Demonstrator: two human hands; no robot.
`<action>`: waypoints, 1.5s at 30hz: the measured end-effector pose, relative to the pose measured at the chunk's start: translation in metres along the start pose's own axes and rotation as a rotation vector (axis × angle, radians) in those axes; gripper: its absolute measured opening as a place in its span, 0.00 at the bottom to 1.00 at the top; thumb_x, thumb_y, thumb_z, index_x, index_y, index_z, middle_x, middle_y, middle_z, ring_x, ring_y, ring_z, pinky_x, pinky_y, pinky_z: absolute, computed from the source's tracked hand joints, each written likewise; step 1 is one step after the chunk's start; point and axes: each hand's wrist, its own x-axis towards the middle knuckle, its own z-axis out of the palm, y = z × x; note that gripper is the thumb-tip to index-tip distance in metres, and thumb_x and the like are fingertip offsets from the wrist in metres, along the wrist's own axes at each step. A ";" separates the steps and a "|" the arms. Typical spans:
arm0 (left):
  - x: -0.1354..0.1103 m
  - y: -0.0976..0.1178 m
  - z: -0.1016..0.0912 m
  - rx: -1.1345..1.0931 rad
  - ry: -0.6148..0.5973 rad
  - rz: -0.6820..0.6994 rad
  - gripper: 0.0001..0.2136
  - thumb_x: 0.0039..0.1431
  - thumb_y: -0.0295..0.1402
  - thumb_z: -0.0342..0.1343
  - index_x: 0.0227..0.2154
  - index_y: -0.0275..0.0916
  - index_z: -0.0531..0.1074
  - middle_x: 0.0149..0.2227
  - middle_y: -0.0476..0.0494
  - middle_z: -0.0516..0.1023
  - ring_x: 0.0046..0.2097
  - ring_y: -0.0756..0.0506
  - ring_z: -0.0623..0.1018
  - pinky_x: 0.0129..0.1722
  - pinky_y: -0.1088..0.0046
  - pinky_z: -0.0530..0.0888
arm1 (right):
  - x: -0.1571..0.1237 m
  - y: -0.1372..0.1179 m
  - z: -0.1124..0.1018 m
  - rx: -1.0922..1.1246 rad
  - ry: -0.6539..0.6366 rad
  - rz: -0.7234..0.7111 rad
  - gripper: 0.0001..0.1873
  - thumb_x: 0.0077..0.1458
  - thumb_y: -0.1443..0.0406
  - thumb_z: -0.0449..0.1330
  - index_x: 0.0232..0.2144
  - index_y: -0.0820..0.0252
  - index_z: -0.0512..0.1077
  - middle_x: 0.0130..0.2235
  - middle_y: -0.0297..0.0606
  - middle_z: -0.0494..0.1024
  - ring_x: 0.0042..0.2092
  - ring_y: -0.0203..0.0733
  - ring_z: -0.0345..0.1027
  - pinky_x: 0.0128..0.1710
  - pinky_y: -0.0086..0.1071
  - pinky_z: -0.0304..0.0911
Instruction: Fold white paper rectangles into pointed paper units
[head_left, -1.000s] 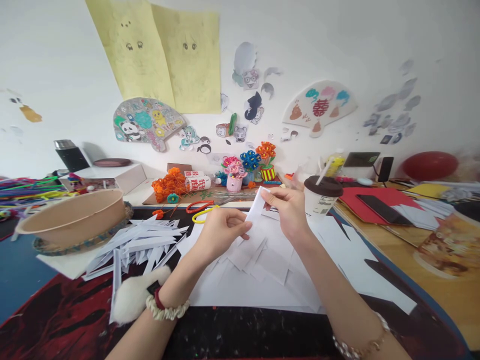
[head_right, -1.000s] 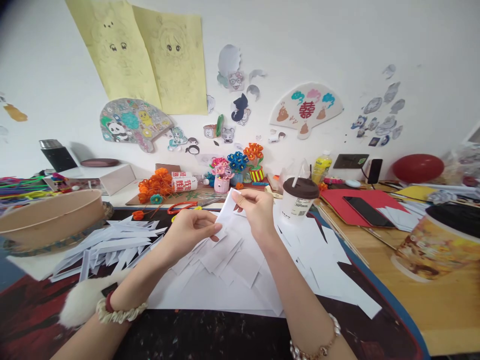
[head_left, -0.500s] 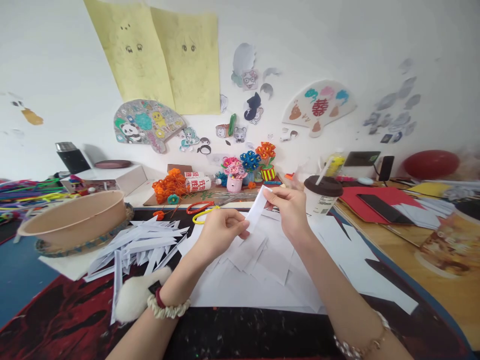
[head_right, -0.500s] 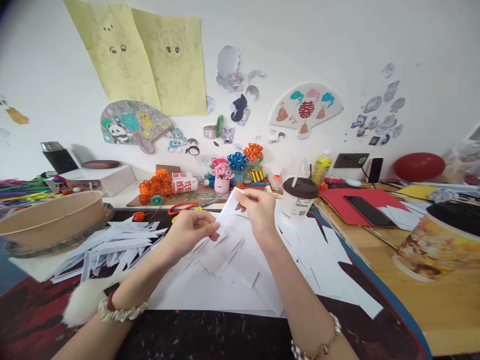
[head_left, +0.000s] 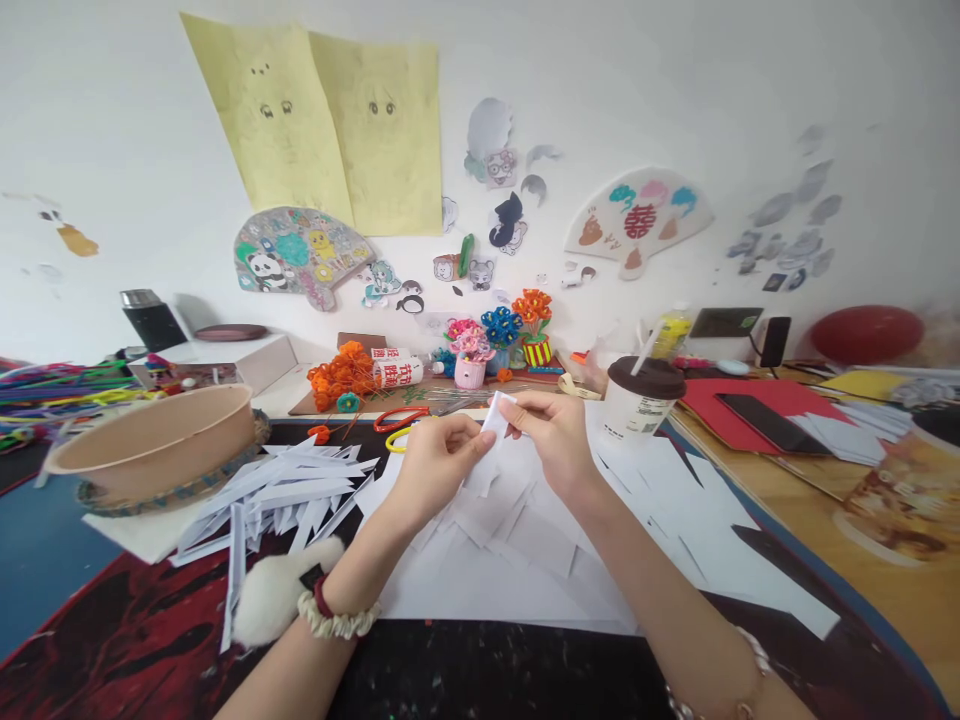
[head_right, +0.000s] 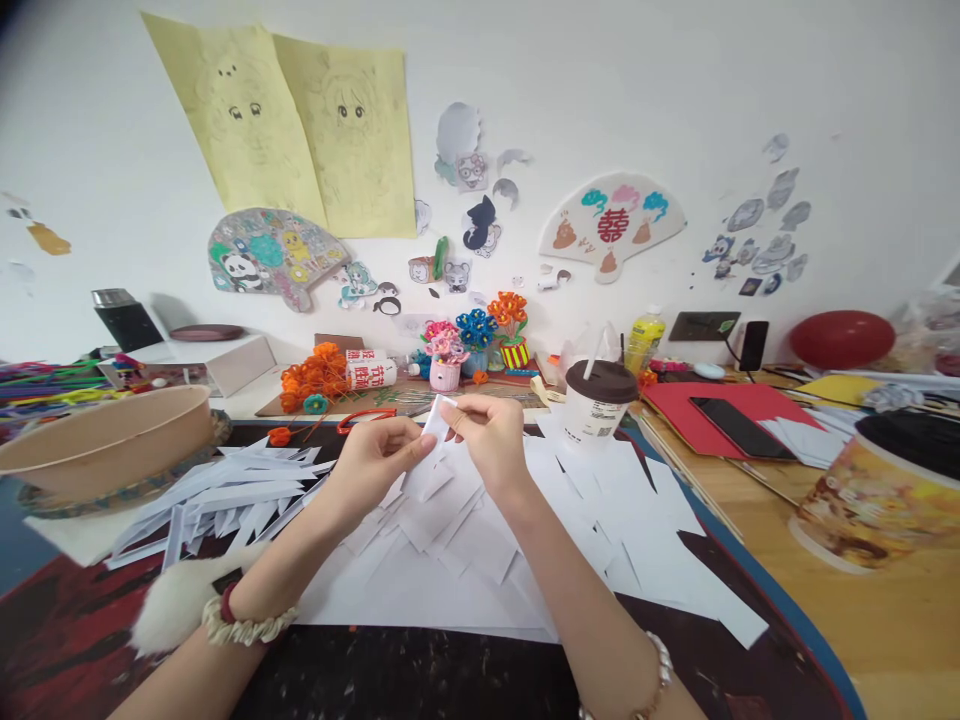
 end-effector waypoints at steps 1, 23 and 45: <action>0.000 0.000 0.000 -0.009 -0.002 -0.004 0.17 0.55 0.43 0.57 0.20 0.35 0.66 0.18 0.54 0.59 0.21 0.54 0.58 0.20 0.79 0.53 | 0.000 0.000 0.000 -0.001 -0.001 0.003 0.10 0.43 0.61 0.67 0.18 0.61 0.75 0.19 0.33 0.71 0.22 0.34 0.60 0.22 0.30 0.56; -0.001 0.010 0.000 0.166 0.123 0.107 0.15 0.59 0.38 0.52 0.20 0.36 0.67 0.19 0.53 0.61 0.24 0.52 0.60 0.23 0.77 0.57 | -0.005 0.000 0.006 0.003 -0.055 0.050 0.11 0.45 0.61 0.66 0.17 0.60 0.74 0.18 0.33 0.69 0.22 0.36 0.60 0.23 0.30 0.57; -0.001 0.011 -0.005 0.171 0.103 0.179 0.11 0.62 0.36 0.51 0.26 0.36 0.70 0.23 0.51 0.69 0.27 0.51 0.66 0.28 0.77 0.63 | -0.003 -0.002 -0.001 -0.045 -0.186 0.117 0.17 0.43 0.55 0.68 0.14 0.61 0.72 0.16 0.33 0.69 0.21 0.35 0.61 0.23 0.31 0.58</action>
